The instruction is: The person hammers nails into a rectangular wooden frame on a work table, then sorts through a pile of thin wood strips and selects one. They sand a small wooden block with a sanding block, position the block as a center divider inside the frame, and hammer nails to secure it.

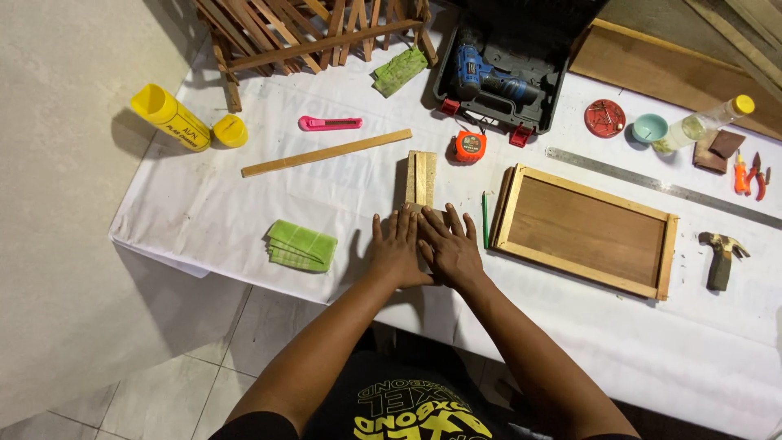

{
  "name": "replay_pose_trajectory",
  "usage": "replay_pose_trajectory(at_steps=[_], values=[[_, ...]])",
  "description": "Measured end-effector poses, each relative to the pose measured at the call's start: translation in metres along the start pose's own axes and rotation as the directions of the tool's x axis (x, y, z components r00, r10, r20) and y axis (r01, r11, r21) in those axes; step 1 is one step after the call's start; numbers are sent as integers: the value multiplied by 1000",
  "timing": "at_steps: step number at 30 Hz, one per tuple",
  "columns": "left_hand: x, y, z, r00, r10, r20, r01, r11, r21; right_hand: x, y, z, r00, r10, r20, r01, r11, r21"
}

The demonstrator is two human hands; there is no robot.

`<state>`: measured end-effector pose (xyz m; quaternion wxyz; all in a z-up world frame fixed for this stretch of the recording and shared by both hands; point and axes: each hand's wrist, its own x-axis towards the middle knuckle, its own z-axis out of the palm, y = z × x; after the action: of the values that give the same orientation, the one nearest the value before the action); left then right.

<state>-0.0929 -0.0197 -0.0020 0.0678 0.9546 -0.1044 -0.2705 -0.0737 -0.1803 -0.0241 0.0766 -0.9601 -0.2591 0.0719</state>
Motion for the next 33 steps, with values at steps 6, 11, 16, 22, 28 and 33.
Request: replay_pose_trajectory(at_steps=[6,11,16,22,28,33], values=[[88,-25,-33,997,-78,8,78,996,-33,90,21,-27,999,42,27,-42,999,27],[105,-29,-75,993,-108,45,108,994,13,121,35,-28,997,7,-76,-2,998,61],[87,-26,-50,996,-86,-15,87,996,23,99,25,-22,997,12,-81,-8,999,50],[13,-2,-10,999,-26,-23,26,1000,-16,20,4,2,999,20,-31,-18,998,55],[-36,17,32,999,-28,-23,28,1000,-9,-37,-23,2,1000,8,-14,-7,999,48],[-48,24,52,971,-24,-238,6,997,-76,-46,-25,5,999,4,32,-4,1000,25]])
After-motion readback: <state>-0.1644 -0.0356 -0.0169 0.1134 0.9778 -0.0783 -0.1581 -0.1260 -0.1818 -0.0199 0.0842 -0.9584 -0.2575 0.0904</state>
